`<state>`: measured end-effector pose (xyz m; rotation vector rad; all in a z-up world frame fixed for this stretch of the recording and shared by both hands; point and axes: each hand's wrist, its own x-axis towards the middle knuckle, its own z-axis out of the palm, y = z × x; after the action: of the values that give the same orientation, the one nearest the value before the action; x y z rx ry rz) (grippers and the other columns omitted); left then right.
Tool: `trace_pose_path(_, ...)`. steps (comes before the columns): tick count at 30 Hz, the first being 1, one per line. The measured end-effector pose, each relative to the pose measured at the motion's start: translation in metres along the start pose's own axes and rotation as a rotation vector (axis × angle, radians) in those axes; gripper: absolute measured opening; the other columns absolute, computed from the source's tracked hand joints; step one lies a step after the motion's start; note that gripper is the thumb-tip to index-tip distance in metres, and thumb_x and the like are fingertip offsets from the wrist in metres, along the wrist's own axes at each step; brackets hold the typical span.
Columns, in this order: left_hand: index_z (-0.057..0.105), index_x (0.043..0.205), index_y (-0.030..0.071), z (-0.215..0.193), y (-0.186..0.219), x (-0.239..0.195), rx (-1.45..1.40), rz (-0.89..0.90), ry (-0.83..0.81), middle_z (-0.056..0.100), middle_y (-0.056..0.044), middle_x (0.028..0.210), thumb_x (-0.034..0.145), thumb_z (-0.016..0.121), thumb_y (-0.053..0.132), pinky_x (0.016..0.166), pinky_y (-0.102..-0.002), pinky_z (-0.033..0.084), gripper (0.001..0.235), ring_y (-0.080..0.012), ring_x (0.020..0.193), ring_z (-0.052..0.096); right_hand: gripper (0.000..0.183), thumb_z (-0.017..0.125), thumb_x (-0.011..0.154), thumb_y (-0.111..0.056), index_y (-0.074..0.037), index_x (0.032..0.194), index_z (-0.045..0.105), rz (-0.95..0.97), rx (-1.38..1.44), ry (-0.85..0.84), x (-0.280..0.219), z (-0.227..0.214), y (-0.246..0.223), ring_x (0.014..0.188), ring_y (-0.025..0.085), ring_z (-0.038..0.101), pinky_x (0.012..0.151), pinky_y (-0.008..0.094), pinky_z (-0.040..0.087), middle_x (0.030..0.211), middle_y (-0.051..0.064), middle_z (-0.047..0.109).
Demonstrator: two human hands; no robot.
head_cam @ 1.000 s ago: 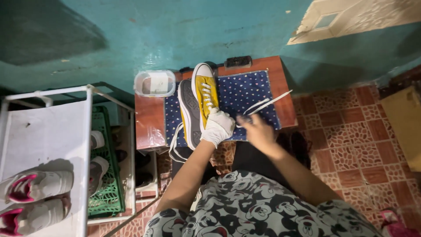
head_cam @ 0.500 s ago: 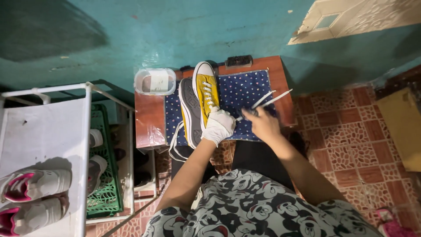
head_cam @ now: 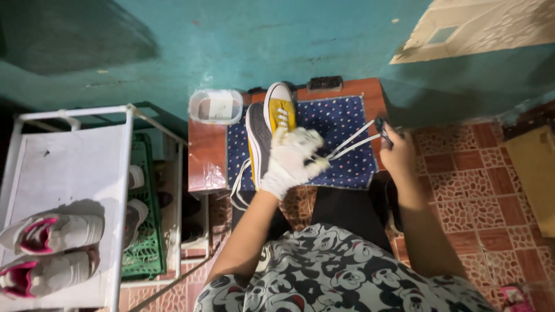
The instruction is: The person scrubs the white rubber toe cap and sides of a yellow sneaker with a brush. They then scrub the white rubber sole of the same shoe. Finally, the person removes the laces from the shoe and scrubs them with the brush.
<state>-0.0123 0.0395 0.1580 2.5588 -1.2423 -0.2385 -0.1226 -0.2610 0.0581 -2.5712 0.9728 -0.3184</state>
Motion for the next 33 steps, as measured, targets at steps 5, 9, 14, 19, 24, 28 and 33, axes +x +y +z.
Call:
trace_pose_path(5, 0.071, 0.120, 0.015, 0.038, -0.067, -0.020, -0.303, -0.194, 0.648, 0.069, -0.013, 0.127, 0.078, 0.080, 0.033, 0.095, -0.041, 0.055, 0.046, -0.0328, 0.113, 0.068, 0.038, 0.081, 0.089, -0.019, -0.018, 0.127, 0.077, -0.462, 0.395, 0.199, -0.027, 0.017, -0.079, 0.098, 0.041, 0.069, 0.083, 0.046, 0.056, 0.096, 0.019, 0.066)
trace_pose_path(9, 0.055, 0.143, 0.013, 0.049, -0.062, -0.031, -0.433, -0.300, 0.503, 0.054, -0.025, 0.145, 0.066, 0.080, 0.034, 0.117, -0.047, 0.042, 0.084, -0.0423, 0.137, 0.050, 0.035, 0.078, 0.090, -0.033, -0.025, 0.124, 0.076, -0.578, 0.404, 0.032, -0.071, 0.044, -0.154, 0.098, 0.037, 0.071, 0.079, 0.044, 0.059, 0.101, 0.015, 0.066)
trace_pose_path(14, 0.055, 0.146, 0.014, 0.057, -0.063, -0.037, -0.123, -0.257, 0.493, 0.061, -0.014, 0.137, 0.069, 0.067, 0.030, 0.110, -0.041, 0.046, 0.080, -0.0319, 0.131, 0.057, 0.050, 0.070, 0.083, -0.016, -0.040, 0.127, 0.071, -0.659, -0.192, 0.018, -0.073, 0.034, -0.140, 0.080, 0.031, 0.073, 0.062, 0.046, 0.063, 0.102, 0.008, 0.063)
trace_pose_path(19, 0.055, 0.144, 0.013, 0.058, -0.065, -0.039, -0.069, -0.230, 0.511, 0.063, -0.014, 0.131, 0.070, 0.066, 0.030, 0.106, -0.041, 0.048, 0.077, -0.0308, 0.128, 0.059, 0.067, 0.071, 0.087, -0.022, -0.048, 0.147, 0.054, -0.228, -0.324, -0.214, -0.004, 0.039, -0.077, 0.102, 0.039, 0.072, 0.080, 0.055, 0.060, 0.131, 0.013, 0.057)
trace_pose_path(24, 0.053, 0.148, 0.015, 0.068, -0.067, -0.039, -0.003, -0.250, 0.526, 0.061, -0.012, 0.131, 0.073, 0.062, 0.035, 0.104, -0.042, 0.046, 0.078, -0.0300, 0.127, 0.058, 0.060, 0.064, 0.090, -0.014, -0.033, 0.146, 0.061, -0.405, -0.163, 0.051, -0.050, 0.017, -0.102, 0.083, 0.042, 0.073, 0.065, 0.053, 0.060, 0.109, 0.018, 0.062)
trace_pose_path(28, 0.054, 0.148, 0.015, 0.072, -0.069, -0.038, 0.005, -0.243, 0.534, 0.061, -0.012, 0.133, 0.075, 0.060, 0.036, 0.104, -0.043, 0.045, 0.076, -0.0304, 0.127, 0.058, 0.056, 0.065, 0.089, -0.018, -0.040, 0.140, 0.061, -0.559, -0.209, 0.012, -0.084, 0.074, -0.102, 0.079, 0.036, 0.072, 0.059, 0.052, 0.061, 0.105, 0.012, 0.058)
trace_pose_path(33, 0.051, 0.151, 0.016, 0.075, -0.070, -0.037, -0.016, -0.262, 0.492, 0.060, -0.012, 0.135, 0.075, 0.060, 0.034, 0.107, -0.043, 0.043, 0.079, -0.0314, 0.131, 0.055, 0.046, 0.064, 0.092, -0.021, -0.045, 0.131, 0.067, -0.473, -0.298, -0.093, -0.043, 0.061, -0.089, 0.076, 0.034, 0.074, 0.057, 0.051, 0.060, 0.101, 0.008, 0.059)
